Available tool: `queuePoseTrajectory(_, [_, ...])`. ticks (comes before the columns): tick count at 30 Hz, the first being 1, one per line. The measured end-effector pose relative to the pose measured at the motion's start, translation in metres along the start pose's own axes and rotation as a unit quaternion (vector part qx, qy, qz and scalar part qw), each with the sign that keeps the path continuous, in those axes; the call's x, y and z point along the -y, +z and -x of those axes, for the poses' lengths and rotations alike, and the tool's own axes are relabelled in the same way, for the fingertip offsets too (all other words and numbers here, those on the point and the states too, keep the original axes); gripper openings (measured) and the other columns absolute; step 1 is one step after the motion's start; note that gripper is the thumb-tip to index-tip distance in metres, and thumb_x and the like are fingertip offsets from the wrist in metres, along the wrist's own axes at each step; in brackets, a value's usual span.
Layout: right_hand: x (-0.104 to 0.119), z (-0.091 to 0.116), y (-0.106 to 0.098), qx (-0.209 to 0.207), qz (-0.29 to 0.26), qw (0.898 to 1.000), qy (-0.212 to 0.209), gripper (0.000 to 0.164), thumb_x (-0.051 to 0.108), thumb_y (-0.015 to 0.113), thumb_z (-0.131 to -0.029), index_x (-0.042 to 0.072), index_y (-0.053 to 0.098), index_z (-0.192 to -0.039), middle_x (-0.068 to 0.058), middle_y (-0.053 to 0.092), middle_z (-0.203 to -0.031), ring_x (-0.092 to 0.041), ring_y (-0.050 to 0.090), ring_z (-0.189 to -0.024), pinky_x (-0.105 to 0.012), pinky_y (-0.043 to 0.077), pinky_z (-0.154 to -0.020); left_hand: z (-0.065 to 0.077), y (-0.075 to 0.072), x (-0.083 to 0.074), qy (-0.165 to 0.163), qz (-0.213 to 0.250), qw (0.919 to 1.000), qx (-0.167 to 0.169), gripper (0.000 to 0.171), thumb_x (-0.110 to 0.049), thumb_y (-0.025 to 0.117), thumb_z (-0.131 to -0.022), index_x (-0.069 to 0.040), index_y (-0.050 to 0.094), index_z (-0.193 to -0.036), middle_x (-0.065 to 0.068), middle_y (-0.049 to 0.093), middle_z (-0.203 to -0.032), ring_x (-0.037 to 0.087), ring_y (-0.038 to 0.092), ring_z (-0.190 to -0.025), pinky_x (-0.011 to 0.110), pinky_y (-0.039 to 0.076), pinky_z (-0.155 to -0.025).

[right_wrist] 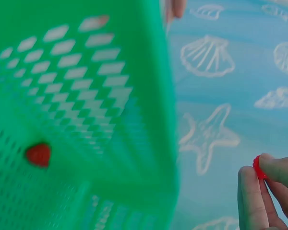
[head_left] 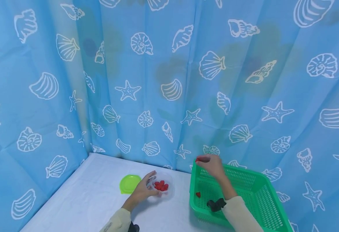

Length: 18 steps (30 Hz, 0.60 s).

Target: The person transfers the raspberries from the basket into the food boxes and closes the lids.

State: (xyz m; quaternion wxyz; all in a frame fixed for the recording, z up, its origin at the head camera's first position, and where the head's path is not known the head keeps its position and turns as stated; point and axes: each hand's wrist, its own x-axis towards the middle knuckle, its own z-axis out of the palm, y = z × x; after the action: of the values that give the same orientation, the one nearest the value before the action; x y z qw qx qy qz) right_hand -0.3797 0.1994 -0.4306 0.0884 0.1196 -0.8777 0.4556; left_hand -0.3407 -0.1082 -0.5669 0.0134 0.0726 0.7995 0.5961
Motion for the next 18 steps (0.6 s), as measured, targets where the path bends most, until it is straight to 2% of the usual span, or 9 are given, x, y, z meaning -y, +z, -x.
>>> queuePoseTrajectory(2, [0.008, 0.001, 0.007, -0.006, -0.015, 1.000, -0.013, 0.024, 0.012, 0.073, -0.087, 0.002, 0.072, -0.110, -0.009, 0.072, -0.101, -0.025, 0.068, -0.094, -0.037, 0.058, -0.079, 0.001, 0.000, 0.000, 0.000, -0.003, 1.0000, -0.001, 0.101, -0.028, 0.089, -0.068, -0.019, 0.033, -0.152, 0.007, 0.039, -0.151, 0.040, 0.030, -0.141, 0.049, 0.044, -0.103])
queuePoseTrajectory(6, [0.026, 0.005, 0.025, -0.022, -0.038, 0.999, -0.010, 0.022, 0.013, 0.075, -0.087, 0.008, 0.074, -0.108, -0.004, 0.072, -0.099, -0.021, 0.068, -0.092, -0.035, 0.058, -0.078, 0.001, 0.000, -0.001, -0.008, -0.004, 1.0000, -0.001, 0.100, -0.029, 0.089, -0.069, -0.020, 0.033, -0.152, 0.007, 0.039, -0.152, 0.040, 0.029, -0.141, 0.048, 0.044, -0.103])
queuePoseTrajectory(12, [0.047, 0.015, 0.059, -0.039, -0.040, 0.998, -0.017, 0.021, 0.015, 0.075, -0.087, 0.012, 0.075, -0.107, -0.001, 0.072, -0.100, -0.020, 0.066, -0.097, -0.036, 0.058, -0.082, 0.003, 0.001, -0.007, -0.010, -0.004, 0.9999, 0.002, 0.098, -0.026, 0.088, -0.070, -0.019, 0.033, -0.152, 0.009, 0.039, -0.152, 0.040, 0.029, -0.140, 0.050, 0.044, -0.103])
queuePoseTrajectory(18, [0.056, 0.030, 0.093, -0.048, -0.030, 0.998, -0.025, 0.023, 0.016, 0.074, -0.088, 0.013, 0.074, -0.111, -0.002, 0.072, -0.104, -0.021, 0.068, -0.099, -0.035, 0.057, -0.083, 0.004, 0.002, -0.008, -0.009, -0.007, 0.9999, -0.004, 0.099, -0.027, 0.088, -0.070, -0.020, 0.033, -0.152, 0.006, 0.039, -0.152, 0.038, 0.030, -0.141, 0.049, 0.044, -0.103])
